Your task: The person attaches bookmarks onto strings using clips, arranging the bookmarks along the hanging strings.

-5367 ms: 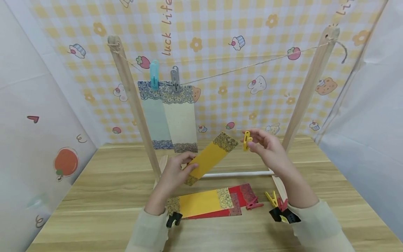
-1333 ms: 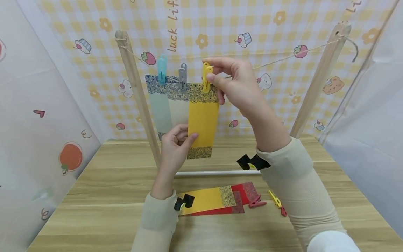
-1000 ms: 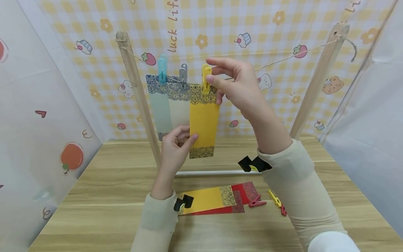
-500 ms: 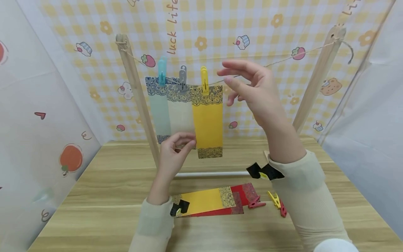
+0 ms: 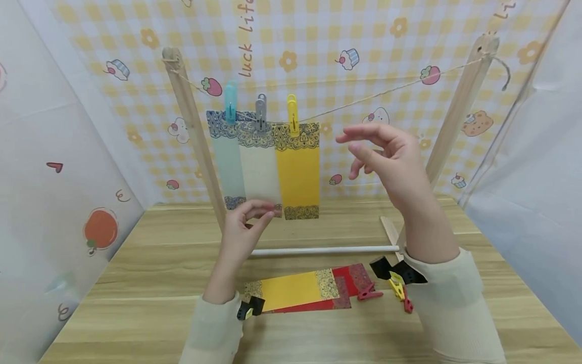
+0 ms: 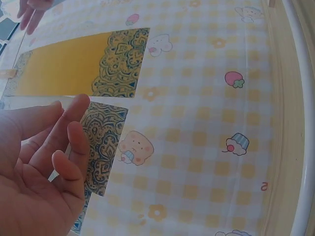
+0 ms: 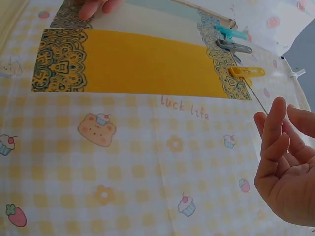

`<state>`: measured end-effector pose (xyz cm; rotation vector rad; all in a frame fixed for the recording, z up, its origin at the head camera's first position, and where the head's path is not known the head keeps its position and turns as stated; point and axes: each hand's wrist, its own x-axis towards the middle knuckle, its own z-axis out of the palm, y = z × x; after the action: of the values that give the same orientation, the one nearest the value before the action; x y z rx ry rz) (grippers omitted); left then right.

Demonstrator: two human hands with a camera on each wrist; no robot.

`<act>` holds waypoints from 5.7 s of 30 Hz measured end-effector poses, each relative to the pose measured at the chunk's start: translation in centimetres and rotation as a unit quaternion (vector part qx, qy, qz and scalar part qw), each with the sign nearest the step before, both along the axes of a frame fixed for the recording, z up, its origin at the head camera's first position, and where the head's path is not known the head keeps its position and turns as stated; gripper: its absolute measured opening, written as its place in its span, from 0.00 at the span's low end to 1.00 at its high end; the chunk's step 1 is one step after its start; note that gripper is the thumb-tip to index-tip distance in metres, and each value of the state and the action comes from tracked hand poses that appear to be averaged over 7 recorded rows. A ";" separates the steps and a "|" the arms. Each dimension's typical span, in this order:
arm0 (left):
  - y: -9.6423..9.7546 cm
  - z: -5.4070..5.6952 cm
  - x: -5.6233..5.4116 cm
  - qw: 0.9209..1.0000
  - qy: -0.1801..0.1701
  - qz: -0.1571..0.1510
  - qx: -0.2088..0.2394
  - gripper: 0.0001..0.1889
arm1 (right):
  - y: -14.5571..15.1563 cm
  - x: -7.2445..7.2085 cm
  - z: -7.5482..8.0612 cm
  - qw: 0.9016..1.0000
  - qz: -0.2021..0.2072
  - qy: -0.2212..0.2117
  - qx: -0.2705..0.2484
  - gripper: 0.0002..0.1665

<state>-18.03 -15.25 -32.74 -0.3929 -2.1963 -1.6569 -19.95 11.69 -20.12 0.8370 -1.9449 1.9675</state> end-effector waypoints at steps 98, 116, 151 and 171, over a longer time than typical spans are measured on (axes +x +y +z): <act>1.3 -8.5 1.7 0.890 -0.224 -0.109 -0.382 0.22 | 10.0 0.7 -19.4 0.841 0.040 -0.259 0.472 0.10; 1.5 -8.3 2.0 0.881 -0.242 -0.078 -0.400 0.22 | 10.6 0.2 -19.6 0.872 0.070 -0.226 0.428 0.06; 1.4 -8.2 1.7 0.881 -0.228 -0.095 -0.404 0.23 | 10.0 -0.8 -19.2 0.919 0.033 -0.170 0.353 0.23; 1.1 -7.6 1.5 0.897 -0.193 -0.118 -0.380 0.17 | 9.6 -0.7 -18.4 0.933 -0.002 -0.170 0.318 0.28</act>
<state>-16.52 -14.16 -40.34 -0.5815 -3.1749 -0.9446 -20.62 21.30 -38.56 0.6364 -2.8605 1.5507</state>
